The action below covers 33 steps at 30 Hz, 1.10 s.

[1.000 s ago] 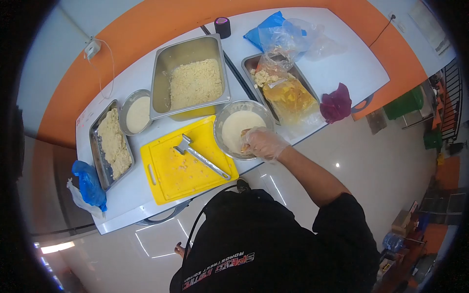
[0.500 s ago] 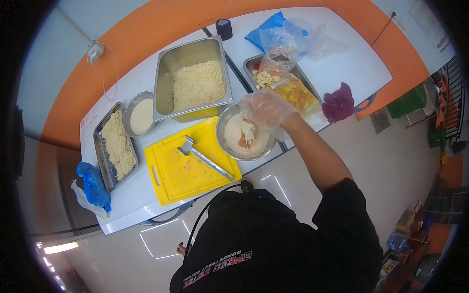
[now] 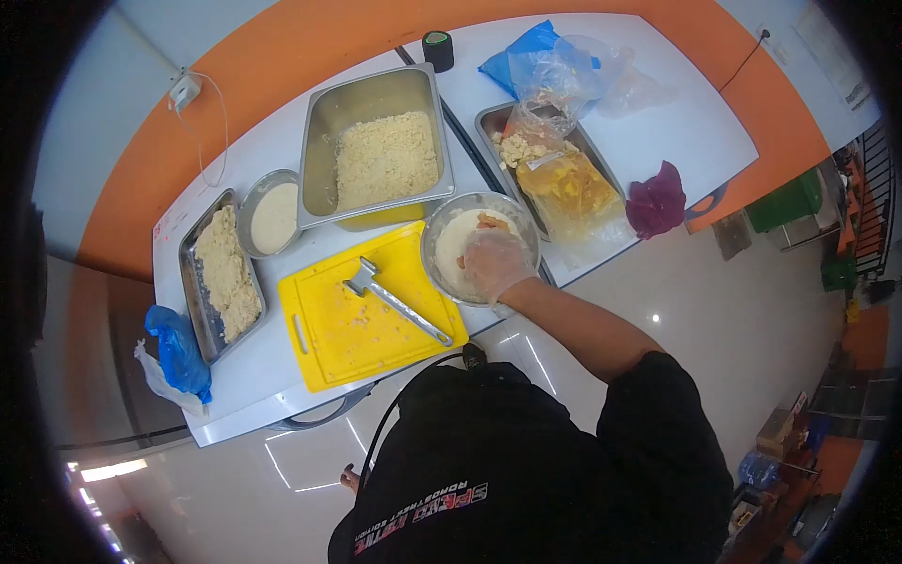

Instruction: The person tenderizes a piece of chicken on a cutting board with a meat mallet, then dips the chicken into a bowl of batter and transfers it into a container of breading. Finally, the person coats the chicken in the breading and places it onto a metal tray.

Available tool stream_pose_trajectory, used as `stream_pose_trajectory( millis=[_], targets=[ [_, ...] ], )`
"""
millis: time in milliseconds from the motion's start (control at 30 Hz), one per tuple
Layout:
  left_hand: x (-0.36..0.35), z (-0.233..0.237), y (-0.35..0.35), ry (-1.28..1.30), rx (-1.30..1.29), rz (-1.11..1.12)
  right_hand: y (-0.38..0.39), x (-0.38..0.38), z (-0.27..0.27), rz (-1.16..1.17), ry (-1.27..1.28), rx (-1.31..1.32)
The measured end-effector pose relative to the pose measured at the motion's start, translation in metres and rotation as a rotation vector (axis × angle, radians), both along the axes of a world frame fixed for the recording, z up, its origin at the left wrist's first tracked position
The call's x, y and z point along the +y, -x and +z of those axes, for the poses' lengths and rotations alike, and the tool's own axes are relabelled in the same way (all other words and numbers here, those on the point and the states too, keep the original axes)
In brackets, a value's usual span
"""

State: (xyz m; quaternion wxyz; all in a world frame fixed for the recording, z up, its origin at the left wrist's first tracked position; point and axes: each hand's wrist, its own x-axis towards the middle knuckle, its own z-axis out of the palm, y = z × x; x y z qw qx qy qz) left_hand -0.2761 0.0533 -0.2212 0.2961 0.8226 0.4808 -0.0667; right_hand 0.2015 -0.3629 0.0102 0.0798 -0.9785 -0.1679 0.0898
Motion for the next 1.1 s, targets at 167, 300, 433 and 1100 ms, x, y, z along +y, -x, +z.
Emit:
stream_pose_trajectory(
  millis=[167,300,433,1100],
  targets=[
    [-0.002,-0.001,-0.002,-0.054,0.001,-0.042,-0.005,-0.007,-0.008,0.080,0.026,-0.060],
    [-0.004,0.000,0.002,-0.048,-0.025,-0.032,-0.012,-0.019,0.009,0.003,-0.109,-0.054],
    [0.001,-0.018,0.017,-0.072,-0.051,-0.070,-0.028,-0.038,0.068,0.007,-0.094,0.103],
    [-0.004,0.005,0.002,-0.015,-0.045,-0.055,-0.007,-0.005,0.004,0.060,0.010,-0.044]
  ],
)
